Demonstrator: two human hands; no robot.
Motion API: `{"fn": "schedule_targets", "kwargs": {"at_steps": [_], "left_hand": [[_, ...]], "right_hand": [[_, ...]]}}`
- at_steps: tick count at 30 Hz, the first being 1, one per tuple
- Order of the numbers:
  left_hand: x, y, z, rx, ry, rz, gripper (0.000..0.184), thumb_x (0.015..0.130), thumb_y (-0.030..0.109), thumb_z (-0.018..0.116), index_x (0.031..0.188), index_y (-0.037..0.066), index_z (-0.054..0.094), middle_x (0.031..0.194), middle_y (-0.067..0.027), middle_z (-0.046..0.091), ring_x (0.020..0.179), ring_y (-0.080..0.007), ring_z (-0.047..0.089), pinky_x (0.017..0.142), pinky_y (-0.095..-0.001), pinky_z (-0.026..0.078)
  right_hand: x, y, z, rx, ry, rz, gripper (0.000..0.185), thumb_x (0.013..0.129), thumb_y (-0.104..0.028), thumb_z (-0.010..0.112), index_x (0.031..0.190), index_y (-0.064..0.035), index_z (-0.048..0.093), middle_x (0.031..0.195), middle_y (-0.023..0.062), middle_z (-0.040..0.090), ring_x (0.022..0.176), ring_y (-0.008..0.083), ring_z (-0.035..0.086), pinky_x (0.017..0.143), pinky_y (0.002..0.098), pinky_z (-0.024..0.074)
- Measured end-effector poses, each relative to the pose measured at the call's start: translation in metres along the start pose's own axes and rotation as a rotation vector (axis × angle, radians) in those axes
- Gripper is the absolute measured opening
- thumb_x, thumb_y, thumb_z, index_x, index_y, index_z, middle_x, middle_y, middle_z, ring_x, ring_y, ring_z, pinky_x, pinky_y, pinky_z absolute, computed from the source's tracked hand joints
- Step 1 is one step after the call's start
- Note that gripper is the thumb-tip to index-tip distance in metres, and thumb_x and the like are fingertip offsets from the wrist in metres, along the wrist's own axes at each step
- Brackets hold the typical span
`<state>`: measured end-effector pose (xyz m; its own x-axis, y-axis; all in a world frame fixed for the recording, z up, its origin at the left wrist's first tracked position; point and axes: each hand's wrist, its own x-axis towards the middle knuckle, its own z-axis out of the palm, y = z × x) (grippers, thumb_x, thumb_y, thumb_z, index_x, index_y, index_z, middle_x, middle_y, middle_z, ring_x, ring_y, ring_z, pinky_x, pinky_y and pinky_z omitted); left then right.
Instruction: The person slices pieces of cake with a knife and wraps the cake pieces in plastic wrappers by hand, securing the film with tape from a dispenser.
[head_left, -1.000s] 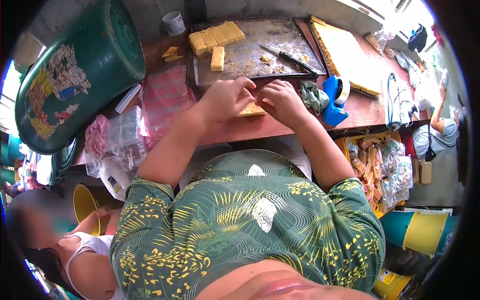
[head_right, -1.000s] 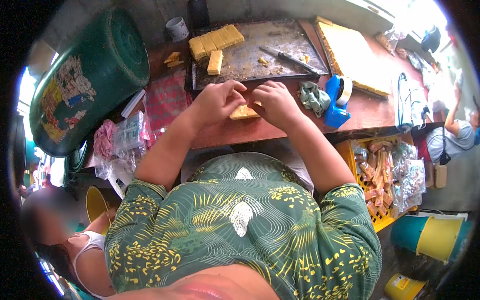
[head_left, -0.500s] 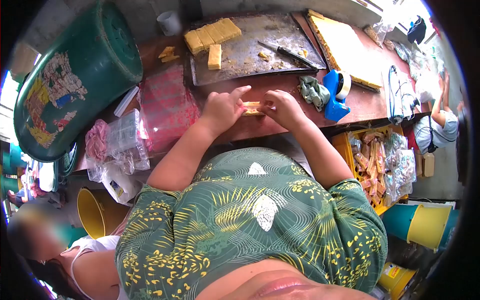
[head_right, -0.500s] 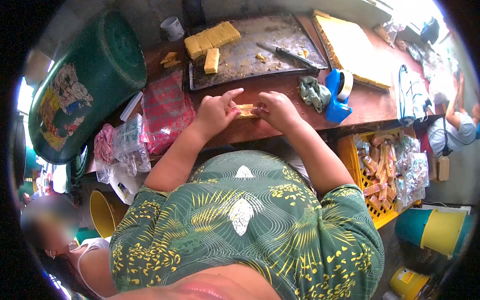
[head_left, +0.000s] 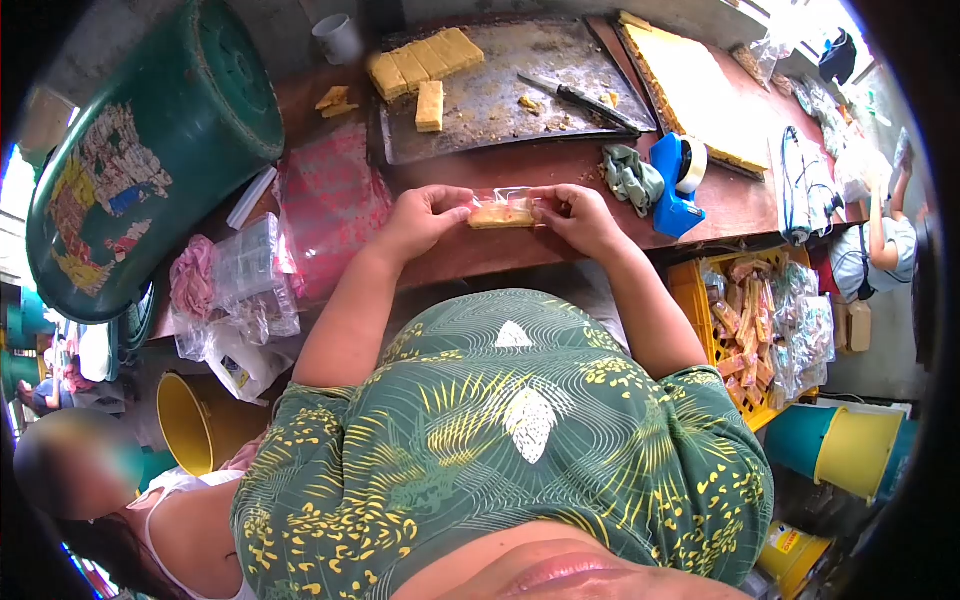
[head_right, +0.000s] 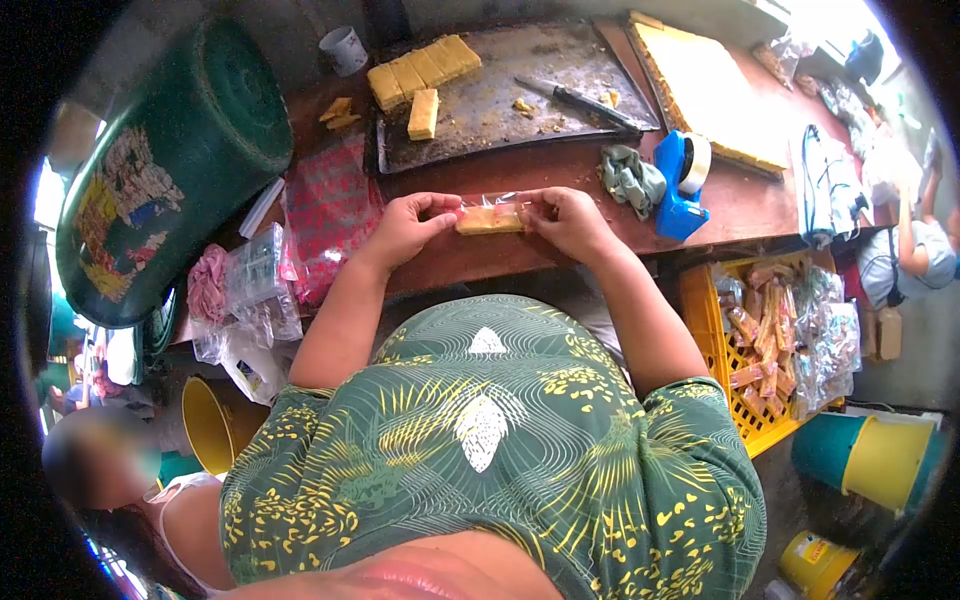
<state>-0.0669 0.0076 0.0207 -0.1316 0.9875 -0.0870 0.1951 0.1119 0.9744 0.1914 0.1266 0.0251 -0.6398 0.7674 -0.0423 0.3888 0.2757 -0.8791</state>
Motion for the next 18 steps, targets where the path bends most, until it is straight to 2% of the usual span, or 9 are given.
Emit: {"fn": "schedule_targets", "kwargs": {"at_steps": [2,5,8,11,14,17,18], "left_hand": [[-0.004,0.01,0.003,0.2,0.091,0.074,0.017,0.091,0.023,0.078,0.103,0.011,0.08,0.104,-0.0059,0.076,0.104,-0.0198,0.065,0.097,-0.0372,0.049],[-0.009,0.009,0.0,0.864,0.271,0.34,0.016,0.087,0.029,0.08,0.093,0.014,0.081,0.104,-0.0046,0.073,0.111,-0.0271,0.061,0.1,-0.0452,0.045],[-0.012,0.002,-0.004,0.879,0.279,0.301,0.018,0.085,0.035,0.079,0.088,0.018,0.081,0.106,-0.0005,0.068,0.118,-0.0286,0.055,0.102,-0.05,0.04],[-0.013,-0.008,-0.003,0.889,0.252,0.196,0.02,0.084,0.036,0.079,0.087,0.017,0.079,0.109,-0.0005,0.064,0.12,-0.0281,0.053,0.102,-0.0502,0.04],[-0.002,-0.021,0.005,0.916,0.445,0.213,0.019,0.084,0.033,0.08,0.084,0.014,0.078,0.11,-0.0025,0.066,0.116,-0.0285,0.055,0.1,-0.0445,0.041],[-0.006,0.005,0.0,0.863,0.115,0.168,0.014,0.085,0.027,0.076,0.091,0.015,0.078,0.11,-0.0011,0.067,0.115,-0.0263,0.057,0.098,-0.0448,0.041],[-0.008,0.009,0.0,0.927,0.082,0.186,0.012,0.086,0.026,0.075,0.092,0.016,0.078,0.109,-0.0004,0.068,0.114,-0.0255,0.057,0.096,-0.0451,0.041]], "right_hand": [[0.005,0.013,0.001,-0.036,0.018,-0.013,0.022,0.088,-0.014,0.082,0.106,-0.0032,0.078,0.087,0.0044,0.071,0.072,0.0108,0.062,0.065,0.0288,0.0524],[0.005,0.023,-0.001,-0.267,0.147,-0.322,0.02,0.084,-0.026,0.083,0.093,-0.0084,0.079,0.09,0.01,0.071,0.088,0.026,0.067,0.08,0.0379,0.0553],[0.003,0.029,-0.01,-0.554,0.178,-0.352,0.025,0.082,-0.035,0.083,0.089,-0.011,0.078,0.092,0.0087,0.069,0.094,0.0315,0.063,0.084,0.0426,0.0531],[0.006,0.037,-0.012,-0.631,0.131,-0.294,0.029,0.082,-0.04,0.082,0.087,-0.0115,0.078,0.096,0.0072,0.067,0.099,0.0309,0.062,0.087,0.0458,0.051],[0.007,0.018,-0.007,-0.689,0.251,-0.204,0.022,0.08,-0.029,0.085,0.087,-0.0097,0.078,0.097,0.0059,0.065,0.102,0.0311,0.061,0.088,0.0456,0.0502],[0.004,0.023,-0.008,-0.654,0.134,-0.382,0.013,0.083,-0.019,0.078,0.095,-0.0152,0.08,0.105,0.004,0.066,0.108,0.0284,0.06,0.094,0.0447,0.0477],[0.001,0.022,-0.007,-0.699,0.123,-0.399,0.015,0.084,-0.016,0.075,0.098,-0.0164,0.08,0.107,0.0037,0.066,0.11,0.0279,0.059,0.096,0.0445,0.0463]]}}
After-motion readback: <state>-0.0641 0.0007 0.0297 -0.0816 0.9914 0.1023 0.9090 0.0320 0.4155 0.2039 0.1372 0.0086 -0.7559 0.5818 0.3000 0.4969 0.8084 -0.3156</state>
